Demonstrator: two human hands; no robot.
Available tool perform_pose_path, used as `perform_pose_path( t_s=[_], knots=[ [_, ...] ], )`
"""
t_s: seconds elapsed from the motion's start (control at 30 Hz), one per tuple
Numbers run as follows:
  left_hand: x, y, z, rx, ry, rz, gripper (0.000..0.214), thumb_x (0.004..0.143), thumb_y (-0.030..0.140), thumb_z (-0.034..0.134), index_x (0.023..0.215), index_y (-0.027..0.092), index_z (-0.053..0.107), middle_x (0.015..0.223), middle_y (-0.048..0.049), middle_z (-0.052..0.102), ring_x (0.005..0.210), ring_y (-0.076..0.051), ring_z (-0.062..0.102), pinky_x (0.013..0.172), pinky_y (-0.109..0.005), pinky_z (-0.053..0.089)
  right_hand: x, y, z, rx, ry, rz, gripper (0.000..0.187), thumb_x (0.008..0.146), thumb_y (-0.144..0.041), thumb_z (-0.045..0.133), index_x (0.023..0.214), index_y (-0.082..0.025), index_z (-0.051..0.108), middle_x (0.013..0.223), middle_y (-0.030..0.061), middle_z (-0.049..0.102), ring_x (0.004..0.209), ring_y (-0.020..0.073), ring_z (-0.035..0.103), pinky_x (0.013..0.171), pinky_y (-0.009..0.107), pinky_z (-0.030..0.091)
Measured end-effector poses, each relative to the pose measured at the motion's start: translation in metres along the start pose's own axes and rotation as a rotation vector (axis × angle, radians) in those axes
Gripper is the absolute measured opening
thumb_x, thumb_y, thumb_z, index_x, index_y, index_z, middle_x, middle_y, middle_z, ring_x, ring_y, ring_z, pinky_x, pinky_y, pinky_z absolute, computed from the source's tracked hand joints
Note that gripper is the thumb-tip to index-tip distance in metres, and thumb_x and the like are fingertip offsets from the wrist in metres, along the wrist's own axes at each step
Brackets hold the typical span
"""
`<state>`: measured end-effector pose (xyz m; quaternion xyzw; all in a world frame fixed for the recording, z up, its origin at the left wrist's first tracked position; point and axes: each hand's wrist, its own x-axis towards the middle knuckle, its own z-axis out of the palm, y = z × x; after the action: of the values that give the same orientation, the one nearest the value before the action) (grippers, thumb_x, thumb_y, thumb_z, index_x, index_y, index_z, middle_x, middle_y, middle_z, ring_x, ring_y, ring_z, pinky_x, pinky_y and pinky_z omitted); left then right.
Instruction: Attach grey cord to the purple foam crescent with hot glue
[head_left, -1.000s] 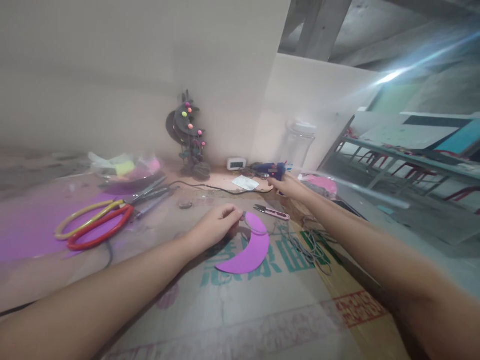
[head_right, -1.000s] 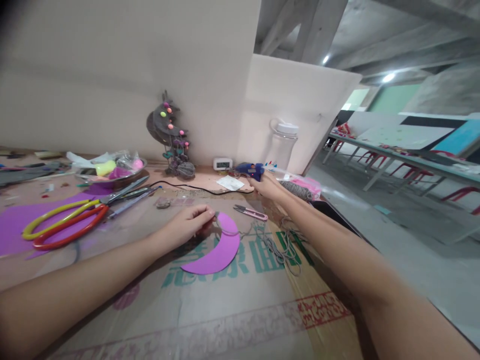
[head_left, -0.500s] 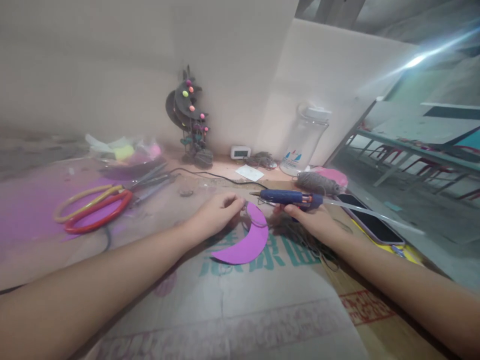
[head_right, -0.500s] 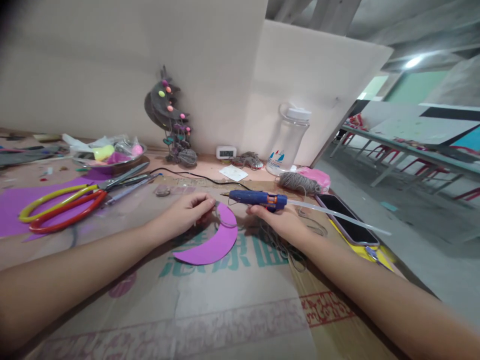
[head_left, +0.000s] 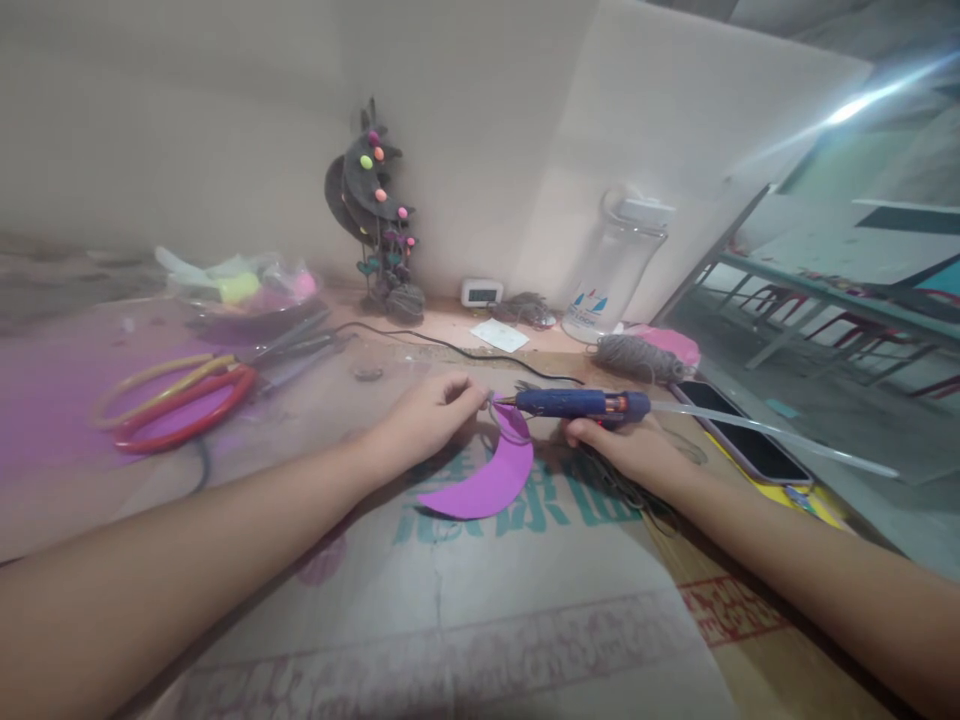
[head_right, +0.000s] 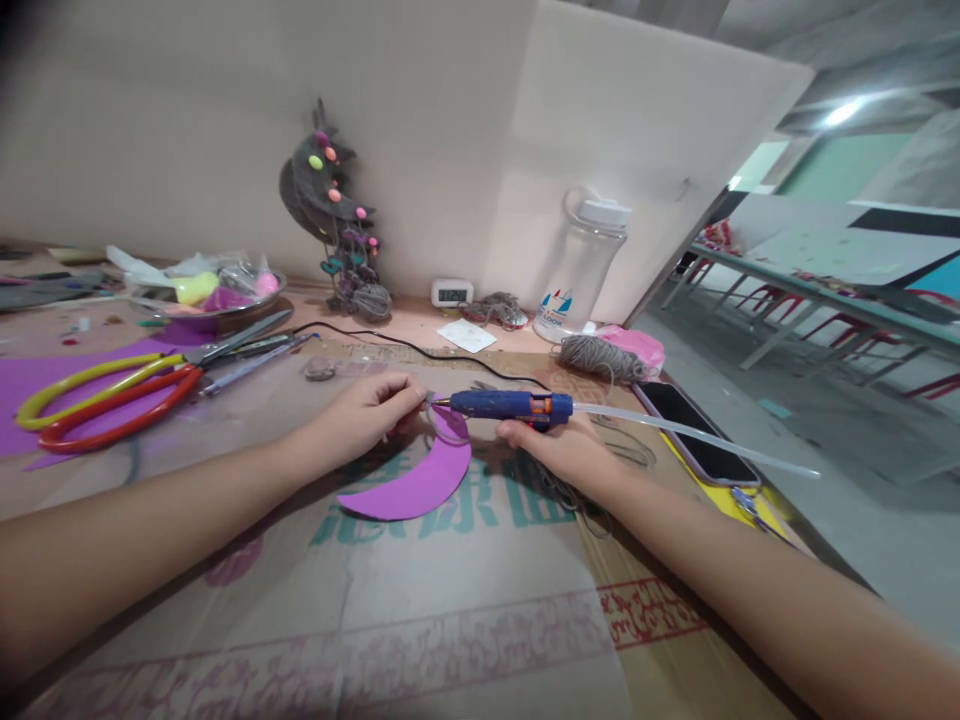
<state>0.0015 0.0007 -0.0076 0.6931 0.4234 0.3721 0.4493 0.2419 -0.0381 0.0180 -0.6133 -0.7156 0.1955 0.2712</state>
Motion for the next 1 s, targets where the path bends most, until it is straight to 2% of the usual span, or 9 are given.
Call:
perform_pose_path(
  t_s=[0.1, 0.23, 0.63, 1.0],
  knots=[
    [0.000, 0.000, 0.000, 0.021, -0.050, 0.002, 0.035, 0.087, 0.047, 0.047, 0.065, 0.019, 0.046, 0.052, 0.0045, 0.045, 0.043, -0.009, 0.039, 0.040, -0.021, 0.028, 0.000, 0.002, 0.002, -0.004, 0.034, -0.021, 0.024, 0.070, -0.046, 0.059, 0.060, -0.025, 0.062, 0.060, -0.0005, 0.066, 0.062, 0.0192, 0.063, 0.064, 0.028, 0.053],
    [0.000, -0.001, -0.001, 0.020, -0.057, 0.001, 0.035, 0.087, 0.047, 0.046, 0.066, 0.019, 0.046, 0.052, 0.0041, 0.045, 0.043, -0.009, 0.039, 0.040, -0.020, 0.028, 0.001, 0.006, 0.004, -0.027, 0.068, -0.002, 0.025, 0.070, -0.049, 0.062, 0.069, -0.025, 0.068, 0.064, 0.0004, 0.069, 0.064, 0.0206, 0.064, 0.063, 0.029, 0.054],
    [0.000, -0.004, 0.000, 0.019, -0.058, -0.004, 0.035, 0.087, 0.048, 0.046, 0.066, 0.019, 0.045, 0.054, 0.0037, 0.046, 0.045, -0.009, 0.041, 0.040, -0.021, 0.030, 0.002, 0.008, 0.004, 0.021, 0.043, -0.033, 0.026, 0.071, -0.048, 0.064, 0.080, -0.026, 0.072, 0.080, 0.0021, 0.074, 0.079, 0.0256, 0.068, 0.075, 0.035, 0.056],
    [0.000, -0.001, -0.001, 0.029, -0.050, -0.008, 0.036, 0.086, 0.048, 0.047, 0.065, 0.019, 0.046, 0.052, 0.0038, 0.047, 0.044, -0.010, 0.042, 0.041, -0.021, 0.029, 0.002, 0.012, 0.006, 0.027, 0.046, -0.036, 0.028, 0.071, -0.050, 0.065, 0.084, -0.026, 0.074, 0.083, 0.0019, 0.075, 0.081, 0.0264, 0.069, 0.076, 0.036, 0.057]
  ],
)
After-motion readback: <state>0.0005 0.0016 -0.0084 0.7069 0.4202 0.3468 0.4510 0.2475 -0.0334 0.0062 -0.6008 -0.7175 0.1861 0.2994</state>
